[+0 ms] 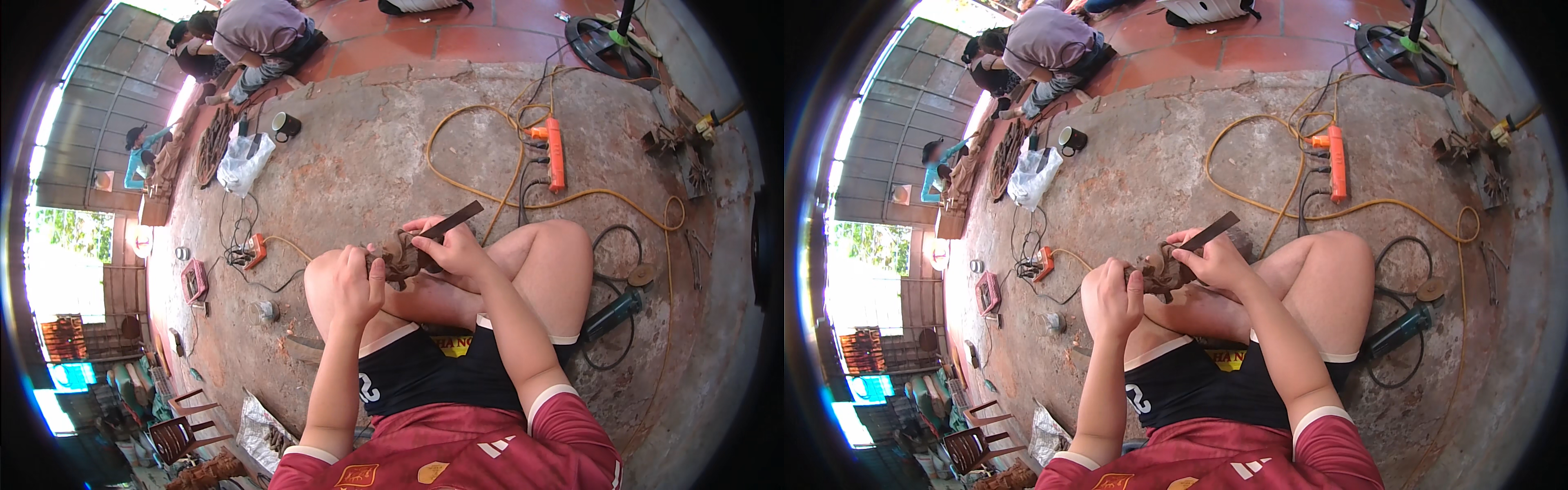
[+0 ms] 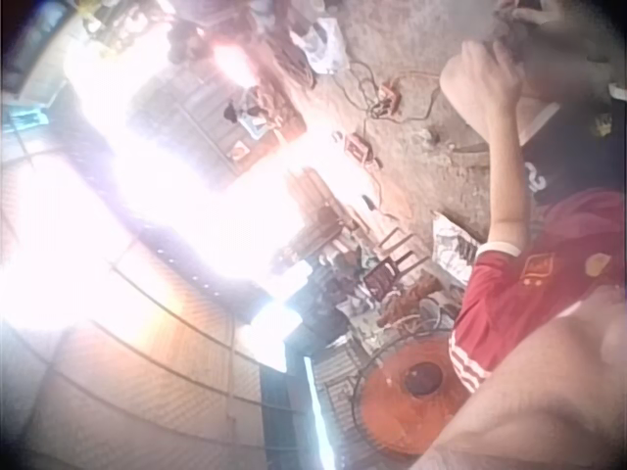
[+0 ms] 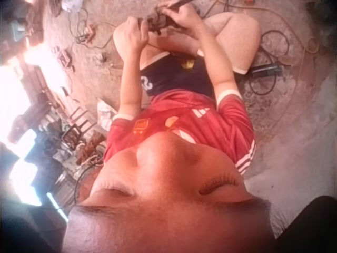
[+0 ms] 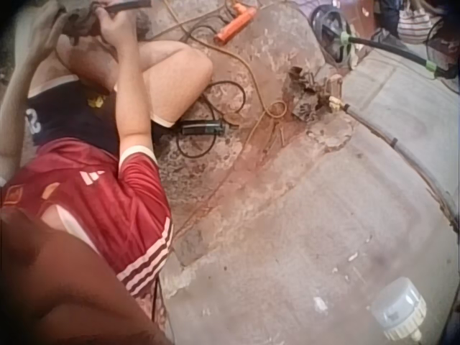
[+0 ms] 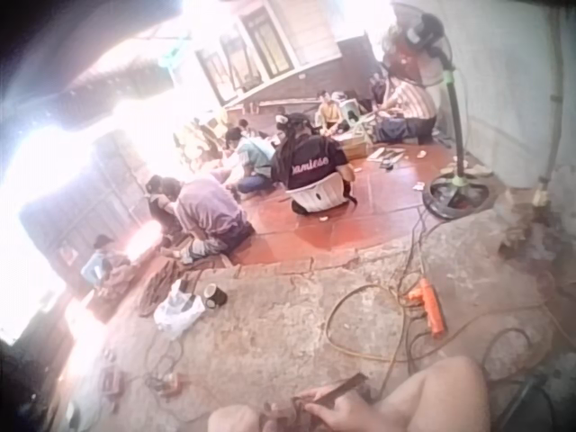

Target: The person sits cross-legged on the floor and carves a piece of wood using a chisel held in the right hand. They hold the wood steady with their left hand and repeatedly chip away at the surface to shape it.

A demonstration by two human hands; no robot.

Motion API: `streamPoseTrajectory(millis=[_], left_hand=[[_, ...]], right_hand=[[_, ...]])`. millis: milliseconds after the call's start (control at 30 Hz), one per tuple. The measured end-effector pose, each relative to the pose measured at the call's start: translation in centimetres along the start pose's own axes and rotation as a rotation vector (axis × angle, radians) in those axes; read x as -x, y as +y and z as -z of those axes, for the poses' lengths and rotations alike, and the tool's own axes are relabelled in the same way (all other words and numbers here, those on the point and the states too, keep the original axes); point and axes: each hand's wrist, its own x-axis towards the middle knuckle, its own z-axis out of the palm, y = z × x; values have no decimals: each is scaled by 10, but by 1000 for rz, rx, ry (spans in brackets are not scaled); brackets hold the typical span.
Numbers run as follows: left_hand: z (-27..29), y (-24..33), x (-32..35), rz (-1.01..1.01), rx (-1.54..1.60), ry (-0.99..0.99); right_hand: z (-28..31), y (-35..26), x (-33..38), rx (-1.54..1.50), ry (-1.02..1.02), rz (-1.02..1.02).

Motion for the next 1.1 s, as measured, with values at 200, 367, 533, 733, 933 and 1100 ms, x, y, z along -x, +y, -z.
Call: streamPoseTrajectory(millis=[200,367,533,733,933,1100], left_hand=[[0,0,1,-14,-14,-11],[7,7,0,-48,-107,-10],[7,2,4,-51,-58,-55],[8,2,3,-94,-73,-48],[8,2,3,-41,-68,-61],[7,4,2,-37,-50,-52]], right_hand=[[0,7,-5,-88,-16,-180],[1,3,-3,-49,9,26],[-1,2,-3,-8,31,7],[-7,23,-3,-253,50,44],[-10,10,-1,-145,8,-76],[-10,22,-4,-338,54,-94]])
